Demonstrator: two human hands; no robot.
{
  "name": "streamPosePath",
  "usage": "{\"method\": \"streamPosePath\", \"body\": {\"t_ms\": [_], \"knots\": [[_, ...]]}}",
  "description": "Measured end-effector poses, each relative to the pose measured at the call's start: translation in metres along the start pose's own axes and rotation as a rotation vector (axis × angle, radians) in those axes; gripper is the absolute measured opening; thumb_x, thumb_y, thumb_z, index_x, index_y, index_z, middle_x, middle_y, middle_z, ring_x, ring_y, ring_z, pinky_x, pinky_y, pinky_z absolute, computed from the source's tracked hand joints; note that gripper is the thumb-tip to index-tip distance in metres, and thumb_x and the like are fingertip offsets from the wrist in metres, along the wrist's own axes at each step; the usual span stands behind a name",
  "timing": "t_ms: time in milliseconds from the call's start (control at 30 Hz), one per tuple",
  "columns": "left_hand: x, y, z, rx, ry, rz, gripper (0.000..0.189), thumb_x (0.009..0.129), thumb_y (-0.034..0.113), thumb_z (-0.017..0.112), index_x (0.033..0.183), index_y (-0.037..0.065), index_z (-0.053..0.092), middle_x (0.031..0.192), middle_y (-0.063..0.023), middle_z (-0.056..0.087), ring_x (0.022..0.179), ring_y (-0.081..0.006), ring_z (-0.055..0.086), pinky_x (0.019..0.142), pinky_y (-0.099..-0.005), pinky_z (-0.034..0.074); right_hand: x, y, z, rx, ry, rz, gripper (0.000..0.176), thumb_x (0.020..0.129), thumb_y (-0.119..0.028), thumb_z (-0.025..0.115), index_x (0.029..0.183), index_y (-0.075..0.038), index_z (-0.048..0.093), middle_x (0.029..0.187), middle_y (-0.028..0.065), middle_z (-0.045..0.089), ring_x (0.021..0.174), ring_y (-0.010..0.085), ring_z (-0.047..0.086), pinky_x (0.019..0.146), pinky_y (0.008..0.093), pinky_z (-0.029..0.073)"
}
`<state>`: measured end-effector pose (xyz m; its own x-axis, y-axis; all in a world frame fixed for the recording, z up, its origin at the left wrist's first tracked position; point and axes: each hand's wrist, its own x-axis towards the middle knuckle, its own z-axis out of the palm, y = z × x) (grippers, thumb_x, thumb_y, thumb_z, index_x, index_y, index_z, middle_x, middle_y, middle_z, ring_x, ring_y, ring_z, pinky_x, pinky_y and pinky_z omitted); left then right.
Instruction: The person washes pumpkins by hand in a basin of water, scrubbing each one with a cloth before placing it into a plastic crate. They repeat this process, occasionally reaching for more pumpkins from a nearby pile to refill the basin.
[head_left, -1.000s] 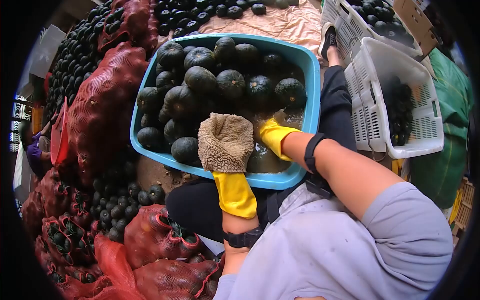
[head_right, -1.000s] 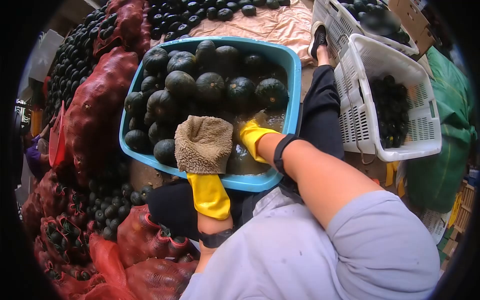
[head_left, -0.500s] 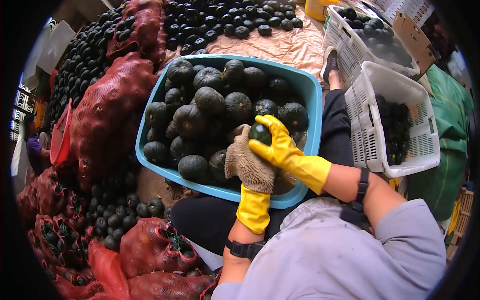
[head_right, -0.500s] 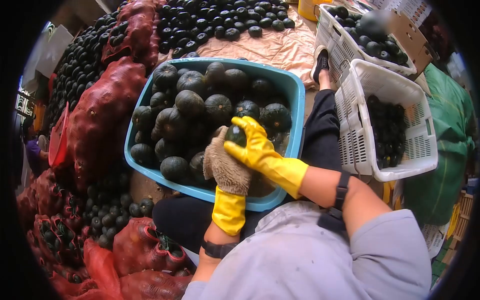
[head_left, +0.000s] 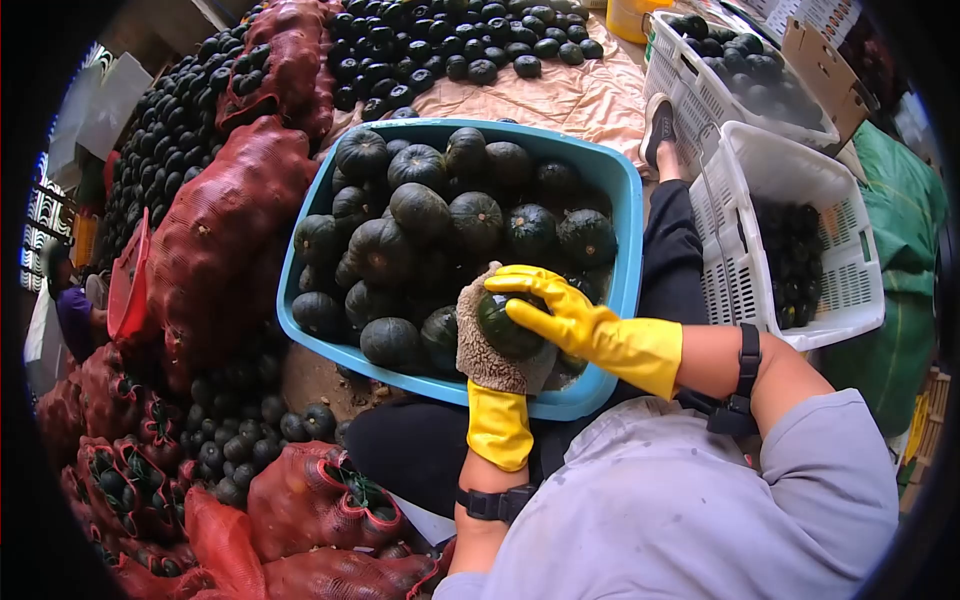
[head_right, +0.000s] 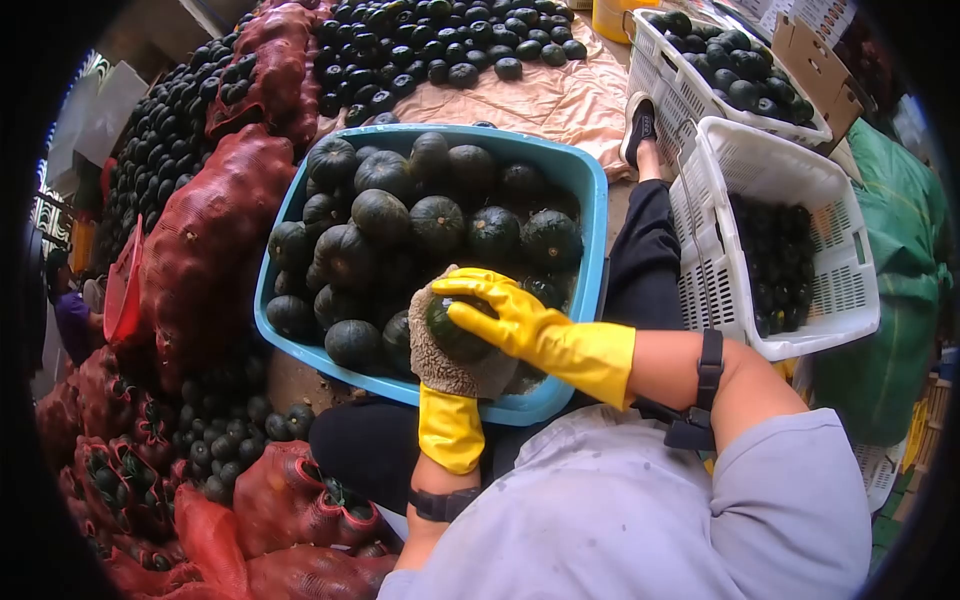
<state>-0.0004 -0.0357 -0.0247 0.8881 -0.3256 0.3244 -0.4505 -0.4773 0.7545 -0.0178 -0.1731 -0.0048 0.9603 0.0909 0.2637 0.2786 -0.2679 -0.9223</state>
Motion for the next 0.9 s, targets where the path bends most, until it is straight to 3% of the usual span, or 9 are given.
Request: {"method": "streamPosePath", "body": {"t_ms": [133, 267, 300, 367, 400, 533, 667, 767, 900], "knots": [[0.010, -0.015, 0.000, -0.307, 0.114, -0.153, 0.038, 0.101, 0.038, 0.062, 0.126, 0.009, 0.064, 0.130, -0.0109, 0.071, 0.124, -0.0273, 0.065, 0.111, -0.0423, 0.050, 0.006, 0.029, 0.005, -0.245, 0.124, 0.100, 0.031, 0.108, -0.021, 0.059, 0.130, -0.003, 0.070, 0.131, 0.0237, 0.069, 0.123, 0.0390, 0.065, 0.111, 0.0466, 0.047], [0.029, -0.008, -0.033, 0.621, -0.245, 0.071, 0.015, 0.100, 0.025, 0.065, 0.103, 0.011, 0.070, 0.100, -0.0157, 0.067, 0.100, -0.0332, 0.066, 0.087, -0.0457, 0.055, -0.025, -0.028, 0.037, -0.344, 0.283, 0.024, 0.073, 0.088, -0.038, 0.084, 0.146, -0.004, 0.055, 0.142, 0.0258, 0.061, 0.131, 0.0451, 0.058, 0.117, 0.0486, 0.043], [0.022, -0.027, -0.027, 0.438, -0.123, 0.022, 0.012, 0.101, 0.022, 0.063, 0.100, 0.011, 0.068, 0.095, -0.0142, 0.065, 0.095, -0.0311, 0.066, 0.082, -0.0431, 0.055, -0.022, -0.028, 0.030, -0.308, 0.206, 0.104, 0.066, 0.092, -0.037, 0.082, 0.144, -0.005, 0.057, 0.138, 0.0190, 0.063, 0.129, 0.0352, 0.060, 0.114, 0.0454, 0.045], [0.010, -0.064, -0.015, 0.067, 0.060, -0.051, 0.010, 0.102, 0.017, 0.061, 0.095, 0.011, 0.064, 0.089, -0.0109, 0.064, 0.088, -0.0270, 0.067, 0.076, -0.0385, 0.055, -0.009, -0.030, 0.015, 0.439, 0.153, 0.528, 0.064, 0.094, -0.035, 0.081, 0.144, -0.005, 0.057, 0.140, 0.0135, 0.063, 0.130, 0.0266, 0.060, 0.115, 0.0414, 0.045], [0.012, -0.067, -0.007, -0.694, -0.036, -0.253, 0.014, 0.103, 0.018, 0.060, 0.091, 0.010, 0.060, 0.085, -0.0075, 0.063, 0.087, -0.0226, 0.067, 0.078, -0.0384, 0.055, -0.003, -0.016, 0.010, 0.547, 0.161, 0.559, 0.060, 0.098, -0.030, 0.077, 0.148, -0.006, 0.055, 0.139, 0.0078, 0.064, 0.129, 0.0193, 0.060, 0.114, 0.0376, 0.046], [-0.005, -0.004, -0.014, -0.112, 0.119, -0.197, 0.112, 0.053, 0.039, 0.101, 0.145, 0.000, 0.050, 0.132, -0.0179, 0.067, 0.126, -0.0325, 0.065, 0.113, -0.0387, 0.049, -0.007, 0.023, 0.018, 0.754, 0.352, 0.414, 0.047, 0.109, -0.024, 0.065, 0.153, -0.014, 0.054, 0.144, 0.0104, 0.061, 0.135, 0.0223, 0.057, 0.118, 0.0369, 0.043], [0.003, -0.004, -0.029, -0.195, 0.027, -0.068, 0.078, 0.071, 0.032, 0.092, 0.134, 0.002, 0.056, 0.126, -0.0182, 0.067, 0.117, -0.0305, 0.069, 0.105, -0.0386, 0.054, 0.008, -0.044, -0.018, -0.021, -0.125, 0.448, 0.068, 0.091, -0.023, 0.083, 0.153, -0.017, 0.055, 0.149, 0.0133, 0.057, 0.139, 0.0280, 0.054, 0.116, 0.0432, 0.044], [0.007, -0.036, -0.023, -0.219, -0.009, -0.045, 0.047, 0.090, 0.035, 0.077, 0.122, 0.004, 0.062, 0.120, -0.0154, 0.071, 0.113, -0.0294, 0.069, 0.105, -0.0384, 0.054, 0.012, -0.018, -0.022, 0.447, -0.252, 0.617, 0.068, 0.091, -0.024, 0.084, 0.152, -0.019, 0.055, 0.149, 0.0130, 0.056, 0.138, 0.0280, 0.055, 0.116, 0.0435, 0.045], [0.008, -0.052, 0.010, -0.773, 0.281, -0.323, 0.042, 0.089, 0.036, 0.077, 0.115, 0.004, 0.066, 0.116, -0.0155, 0.071, 0.108, -0.0306, 0.070, 0.101, -0.0373, 0.056, 0.000, 0.001, 0.031, 0.739, 0.224, 0.496, 0.073, 0.090, -0.032, 0.085, 0.151, -0.011, 0.051, 0.143, 0.0148, 0.059, 0.136, 0.0296, 0.056, 0.118, 0.0439, 0.043]]}}
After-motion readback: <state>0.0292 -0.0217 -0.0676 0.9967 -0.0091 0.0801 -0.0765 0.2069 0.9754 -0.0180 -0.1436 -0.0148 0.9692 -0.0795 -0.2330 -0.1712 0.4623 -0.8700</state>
